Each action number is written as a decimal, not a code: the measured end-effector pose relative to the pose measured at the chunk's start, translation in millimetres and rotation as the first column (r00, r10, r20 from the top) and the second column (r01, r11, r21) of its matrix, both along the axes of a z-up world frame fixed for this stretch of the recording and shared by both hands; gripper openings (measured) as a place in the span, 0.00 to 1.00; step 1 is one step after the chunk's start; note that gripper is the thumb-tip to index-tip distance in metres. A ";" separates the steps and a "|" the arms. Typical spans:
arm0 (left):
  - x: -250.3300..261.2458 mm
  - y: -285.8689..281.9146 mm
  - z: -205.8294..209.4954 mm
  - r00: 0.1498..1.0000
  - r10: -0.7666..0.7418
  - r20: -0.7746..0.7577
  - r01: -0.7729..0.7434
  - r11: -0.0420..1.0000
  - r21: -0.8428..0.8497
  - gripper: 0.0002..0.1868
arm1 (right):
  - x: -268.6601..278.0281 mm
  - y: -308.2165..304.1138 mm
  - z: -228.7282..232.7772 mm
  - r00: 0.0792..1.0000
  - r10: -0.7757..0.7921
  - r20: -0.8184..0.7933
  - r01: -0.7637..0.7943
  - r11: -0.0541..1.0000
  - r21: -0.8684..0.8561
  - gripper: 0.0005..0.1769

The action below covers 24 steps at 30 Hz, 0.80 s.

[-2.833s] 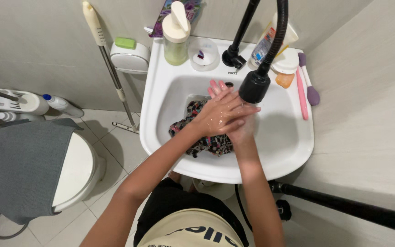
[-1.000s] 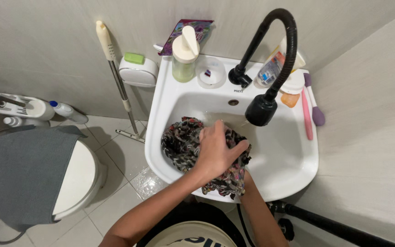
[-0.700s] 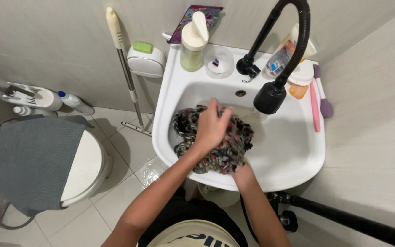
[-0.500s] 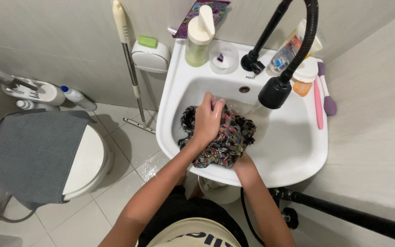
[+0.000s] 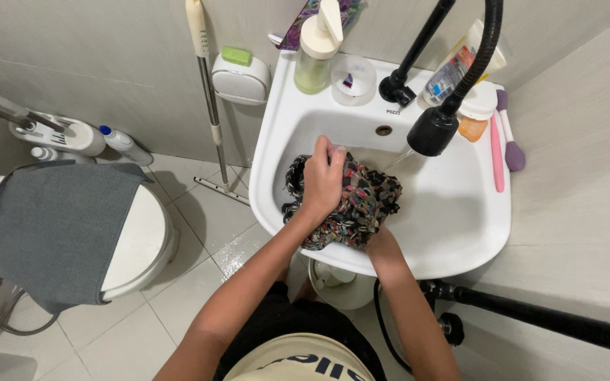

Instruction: The person washes a patterned rug by hand in a sink, wrings it out, and places it on a gray mat on the toilet lid. They then move the gray mat to the floor and wash their hands in the sink.

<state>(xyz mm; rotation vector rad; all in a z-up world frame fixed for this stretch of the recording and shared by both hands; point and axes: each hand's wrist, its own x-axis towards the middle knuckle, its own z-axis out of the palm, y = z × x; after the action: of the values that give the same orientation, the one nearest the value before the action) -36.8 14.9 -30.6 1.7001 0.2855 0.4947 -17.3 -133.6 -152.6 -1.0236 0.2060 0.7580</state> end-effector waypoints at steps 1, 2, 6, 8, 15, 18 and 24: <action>-1.1 -0.1 0.2 1.000 0.000 0.001 0.000 1.000 -0.001 0.17 | -1.4 -1.4 -0.3 1.000 0.001 -0.005 -0.001 1.000 -0.003 0.23; -2.4 0.5 0.3 1.000 -0.003 -0.002 0.003 1.000 -0.011 0.17 | -2.3 -1.4 -0.9 1.000 0.002 -0.006 -0.002 1.000 -0.005 0.23; -6.4 2.2 1.1 1.000 0.005 0.004 -0.005 1.000 -0.007 0.16 | -6.8 -3.5 -0.3 1.000 0.000 -0.009 0.000 1.000 -0.008 0.22; -6.8 2.9 1.3 1.000 0.005 0.010 -0.005 1.000 -0.017 0.16 | -5.8 -3.4 0.2 1.000 0.000 -0.004 0.000 1.000 -0.009 0.22; -20.4 12.5 9.1 0.995 -0.056 -0.086 0.056 0.998 0.002 0.22 | 3.9 1.5 -0.7 1.000 0.009 0.013 -0.009 1.000 0.004 0.21; -45.0 36.5 14.3 0.961 -0.193 -0.197 0.203 0.979 0.031 0.35 | 7.4 3.2 -4.3 0.999 0.026 0.021 -0.026 1.000 -0.001 0.21; -134.6 66.7 25.9 0.950 -0.208 -0.232 0.145 0.954 -0.263 0.44 | -0.2 -1.4 -15.1 0.997 0.073 0.006 -0.073 0.997 -0.021 0.21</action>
<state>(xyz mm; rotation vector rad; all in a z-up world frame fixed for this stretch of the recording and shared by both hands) -171.4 81.6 -4.6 1.5303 0.3609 0.0978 -17.5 -134.9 -167.7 -1.0577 0.1720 0.8204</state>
